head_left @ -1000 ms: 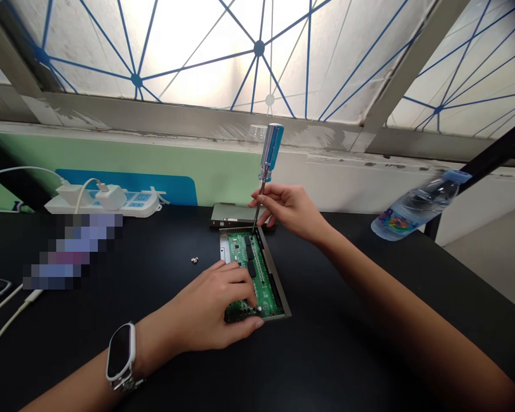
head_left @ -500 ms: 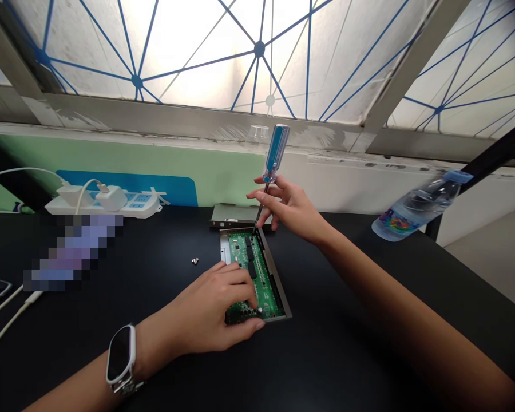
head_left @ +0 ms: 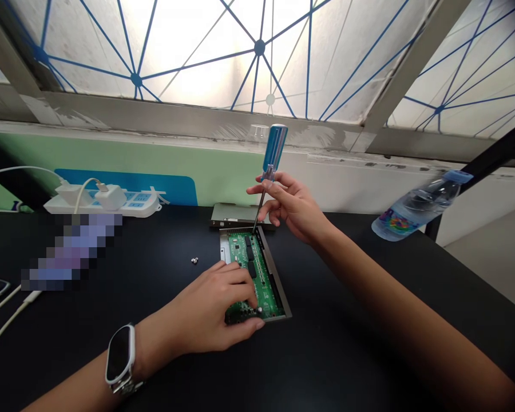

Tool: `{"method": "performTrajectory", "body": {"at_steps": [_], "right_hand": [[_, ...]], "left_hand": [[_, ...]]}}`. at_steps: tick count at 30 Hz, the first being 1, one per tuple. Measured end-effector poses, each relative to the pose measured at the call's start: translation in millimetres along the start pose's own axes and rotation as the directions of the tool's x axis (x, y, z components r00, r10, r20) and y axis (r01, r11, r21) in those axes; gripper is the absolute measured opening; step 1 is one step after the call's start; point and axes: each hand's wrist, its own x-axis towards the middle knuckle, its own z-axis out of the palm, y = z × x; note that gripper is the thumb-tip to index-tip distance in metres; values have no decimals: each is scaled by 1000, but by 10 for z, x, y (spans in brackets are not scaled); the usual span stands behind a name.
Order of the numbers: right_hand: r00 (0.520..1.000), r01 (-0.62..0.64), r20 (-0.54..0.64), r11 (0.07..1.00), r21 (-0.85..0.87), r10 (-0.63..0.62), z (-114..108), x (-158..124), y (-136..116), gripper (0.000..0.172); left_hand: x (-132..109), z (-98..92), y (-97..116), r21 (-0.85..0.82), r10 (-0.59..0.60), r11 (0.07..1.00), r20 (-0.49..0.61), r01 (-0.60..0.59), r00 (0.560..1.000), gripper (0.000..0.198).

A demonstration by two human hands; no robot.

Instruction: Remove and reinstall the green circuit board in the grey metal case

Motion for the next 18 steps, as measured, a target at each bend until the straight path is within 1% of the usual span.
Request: {"method": "performTrajectory", "body": {"at_steps": [4,9,13,16,18], "right_hand": [[1000,-15,-18,998,57,16,22,0,-7,34],[998,-45,49,997,70,42,-2,-15,-44,35],[997,-29,73,995,98,22,-26,-13,-37,32],[999,7,50,995,96,-12,-31,4,-10,31],[999,43,8,997,68,-43,-32,21,8,32]], "left_hand": [[7,2,2,1,-6,1000,9,6,1000,10],[5,1,-1,-2,-17,1000,12,17,1000,10],[-10,-4,5,-1,-13,1000,17,13,1000,10],[-13,0,8,0,-10,1000,12,10,1000,11],[-10,4,4,-2,-10,1000,11,10,1000,11]]}}
